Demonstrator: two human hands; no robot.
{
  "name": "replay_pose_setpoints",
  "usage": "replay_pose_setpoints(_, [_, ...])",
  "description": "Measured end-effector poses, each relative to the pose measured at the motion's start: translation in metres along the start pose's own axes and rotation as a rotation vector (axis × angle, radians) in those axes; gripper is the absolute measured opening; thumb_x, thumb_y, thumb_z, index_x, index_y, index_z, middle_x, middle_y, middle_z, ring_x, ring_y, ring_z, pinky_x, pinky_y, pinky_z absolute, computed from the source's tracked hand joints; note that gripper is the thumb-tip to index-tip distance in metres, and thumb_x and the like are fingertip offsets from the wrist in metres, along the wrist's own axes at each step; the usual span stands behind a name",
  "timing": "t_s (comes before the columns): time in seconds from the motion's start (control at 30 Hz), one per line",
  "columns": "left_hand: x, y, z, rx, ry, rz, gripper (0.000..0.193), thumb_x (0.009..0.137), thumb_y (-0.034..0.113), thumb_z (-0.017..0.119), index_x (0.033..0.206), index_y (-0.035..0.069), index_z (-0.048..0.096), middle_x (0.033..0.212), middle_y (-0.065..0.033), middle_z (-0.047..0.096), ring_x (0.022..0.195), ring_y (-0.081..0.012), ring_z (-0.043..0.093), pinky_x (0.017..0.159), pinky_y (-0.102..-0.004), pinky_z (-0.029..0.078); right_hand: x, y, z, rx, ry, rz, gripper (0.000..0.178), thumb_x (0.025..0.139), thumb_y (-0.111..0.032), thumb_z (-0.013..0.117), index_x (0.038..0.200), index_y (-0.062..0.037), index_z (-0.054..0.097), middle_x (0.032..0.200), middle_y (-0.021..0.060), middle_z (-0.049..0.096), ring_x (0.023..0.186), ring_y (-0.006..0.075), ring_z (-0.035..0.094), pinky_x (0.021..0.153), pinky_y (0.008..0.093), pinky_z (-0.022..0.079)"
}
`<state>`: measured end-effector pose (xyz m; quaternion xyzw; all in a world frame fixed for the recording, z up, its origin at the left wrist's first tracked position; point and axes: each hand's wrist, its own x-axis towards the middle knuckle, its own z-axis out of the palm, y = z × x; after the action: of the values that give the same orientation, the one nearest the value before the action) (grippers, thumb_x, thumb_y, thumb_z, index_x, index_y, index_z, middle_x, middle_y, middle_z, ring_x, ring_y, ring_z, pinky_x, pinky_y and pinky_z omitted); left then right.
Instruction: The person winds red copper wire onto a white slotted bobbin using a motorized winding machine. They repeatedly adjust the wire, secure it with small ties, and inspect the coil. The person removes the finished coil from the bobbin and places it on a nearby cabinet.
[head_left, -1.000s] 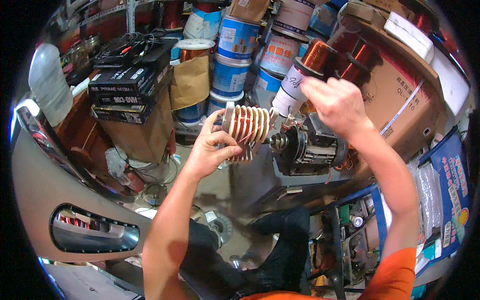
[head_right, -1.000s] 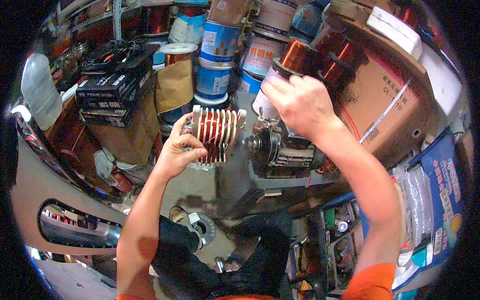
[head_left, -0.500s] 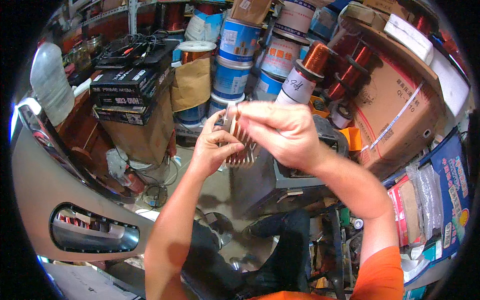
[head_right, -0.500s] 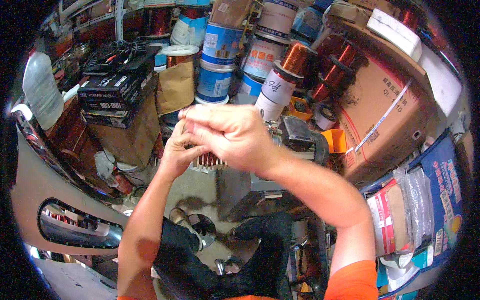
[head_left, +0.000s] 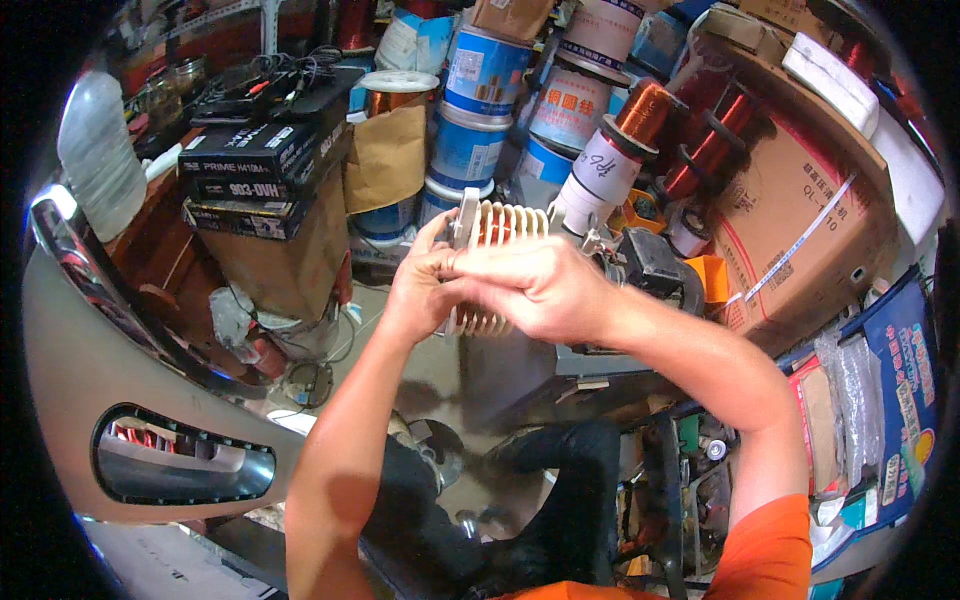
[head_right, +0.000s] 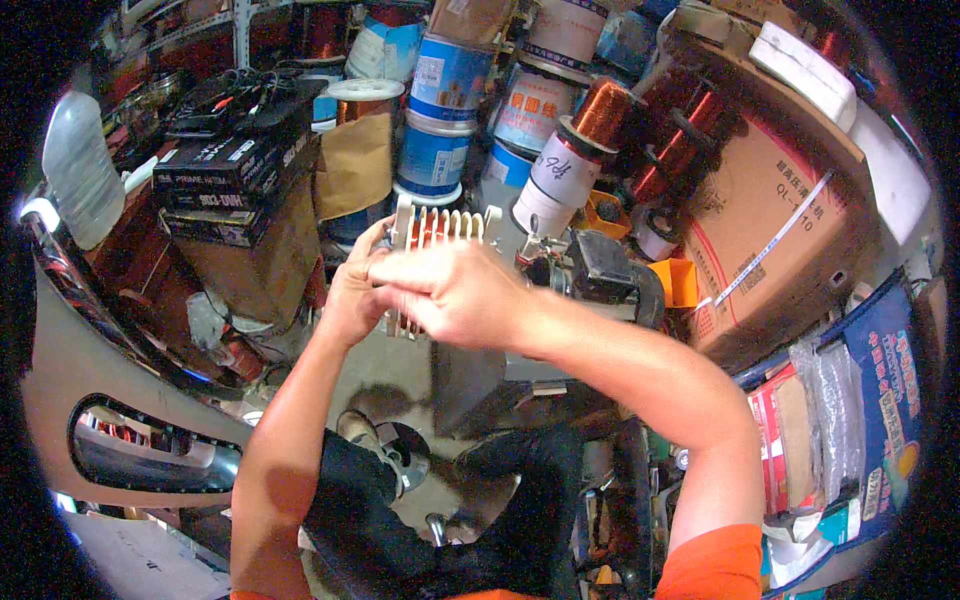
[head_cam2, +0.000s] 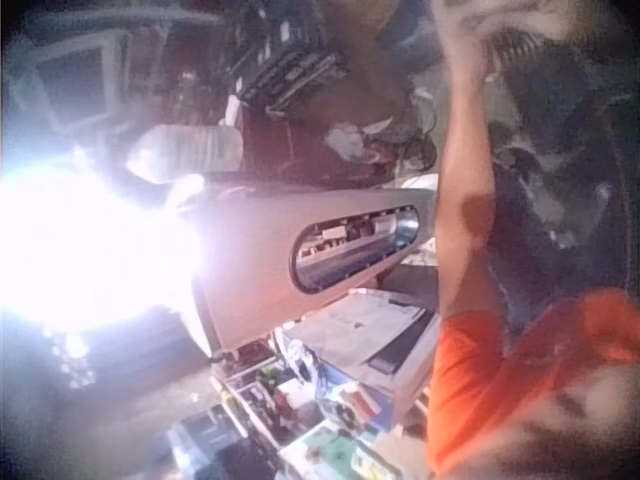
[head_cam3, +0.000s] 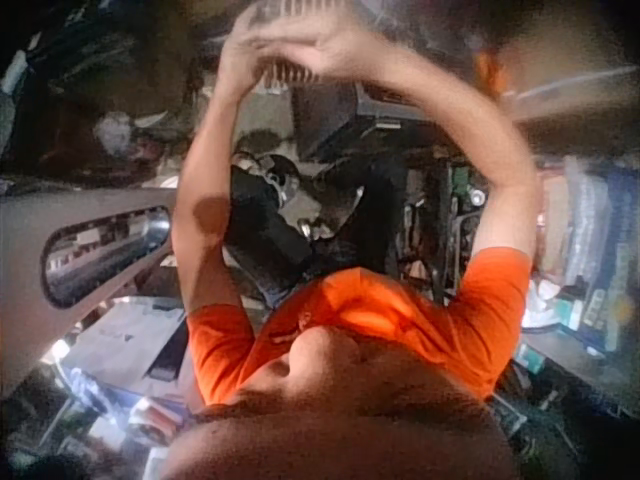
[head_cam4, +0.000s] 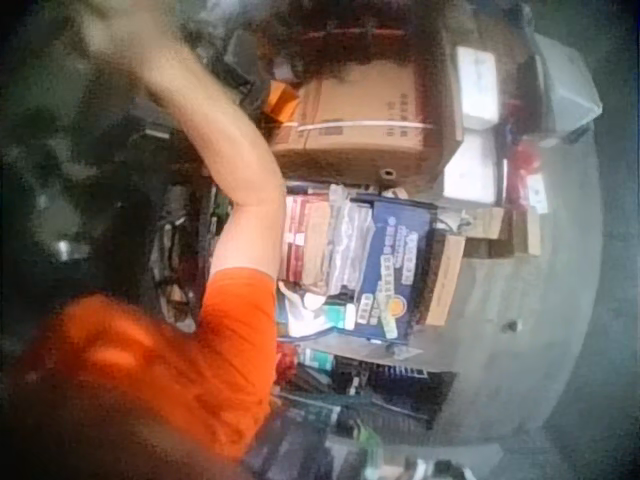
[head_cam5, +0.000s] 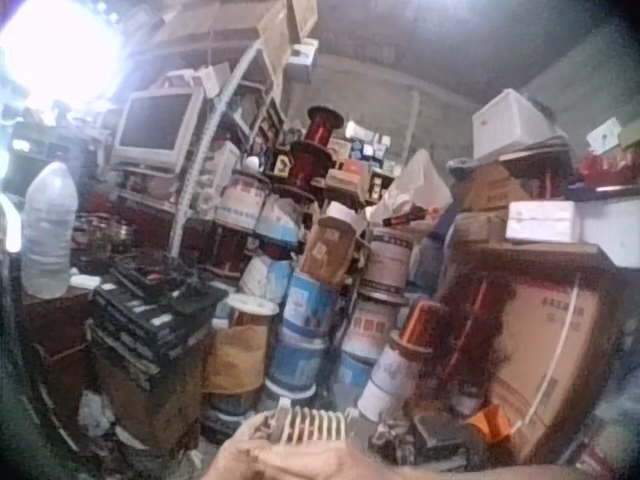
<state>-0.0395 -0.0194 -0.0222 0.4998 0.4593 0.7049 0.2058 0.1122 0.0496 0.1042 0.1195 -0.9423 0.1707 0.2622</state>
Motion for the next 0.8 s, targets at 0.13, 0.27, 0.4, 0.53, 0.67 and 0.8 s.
replay_pose_setpoints(0.13, [-0.004, -0.002, -0.014, 0.011, -0.027, -0.096, 0.014, 0.069, 0.006, 0.084, 0.078, 0.006, 0.073, 0.148, -0.0134, 0.038, 0.123, -0.0208, 0.051, 0.096, -0.0376, 0.046, 0.000, 0.020, -0.010, -0.914, -0.225, -0.299, 0.027, 0.074, -0.016, 0.066, 0.099, -0.0088, 0.067, 0.079, 0.0029, 0.061, 0.080, 0.0206, 0.061, 0.064, 0.0344, 0.046])
replay_pose_setpoints(0.27, [-0.005, 0.000, -0.008, 0.094, -0.028, -0.024, 0.011, 0.072, 0.004, 0.082, 0.079, 0.007, 0.073, 0.154, -0.0125, 0.028, 0.114, -0.0170, 0.055, 0.089, -0.0317, 0.050, -0.016, 0.022, -0.007, -0.485, -0.370, 0.221, 0.014, 0.081, -0.017, 0.067, 0.090, -0.0065, 0.068, 0.074, 0.0022, 0.063, 0.066, 0.0137, 0.056, 0.058, 0.0315, 0.044])
replay_pose_setpoints(0.4, [-0.008, 0.001, -0.014, 0.057, -0.062, -0.079, 0.013, 0.072, 0.005, 0.081, 0.083, 0.006, 0.075, 0.156, -0.0153, 0.025, 0.121, -0.0196, 0.050, 0.091, -0.0346, 0.050, -0.015, 0.031, 0.000, 0.852, -0.235, 1.089, 0.019, 0.092, -0.023, 0.065, 0.085, -0.0055, 0.067, 0.072, -0.0017, 0.064, 0.051, 0.0021, 0.042, 0.046, 0.0190, 0.030])
replay_pose_setpoints(0.53, [-0.007, 0.007, -0.012, -0.079, -0.061, -0.192, 0.017, 0.074, 0.003, 0.076, 0.090, 0.002, 0.074, 0.156, -0.0165, 0.025, 0.126, -0.0175, 0.047, 0.091, -0.0328, 0.049, -0.041, 0.044, 0.034, 1.417, 0.093, 0.974, 0.018, 0.096, -0.021, 0.061, 0.095, -0.0032, 0.066, 0.083, 0.0004, 0.066, 0.052, 0.0030, 0.042, 0.047, 0.0185, 0.032])
replay_pose_setpoints(0.67, [-0.008, 0.008, -0.022, -0.063, -0.099, -0.135, 0.026, 0.075, -0.003, 0.064, 0.099, 0.001, 0.072, 0.156, -0.0178, 0.025, 0.131, -0.0179, 0.045, 0.092, -0.0301, 0.045, -0.036, 0.032, 0.058, 1.359, 0.351, 0.926, 0.019, 0.096, -0.013, 0.060, 0.110, -0.0027, 0.065, 0.094, 0.0027, 0.070, 0.051, 0.0021, 0.045, 0.047, 0.0170, 0.035])
replay_pose_setpoints(0.8, [-0.010, 0.004, -0.019, -0.154, -0.063, -0.119, 0.026, 0.077, 0.006, 0.062, 0.100, -0.002, 0.070, 0.153, -0.0191, 0.033, 0.143, -0.0230, 0.030, 0.110, -0.0344, 0.028, -0.032, 0.029, 0.079, 1.059, 0.485, 0.790, 0.019, 0.094, -0.010, 0.061, 0.107, 0.0010, 0.069, 0.090, 0.0005, 0.070, 0.062, 0.0039, 0.055, 0.056, 0.0204, 0.044])
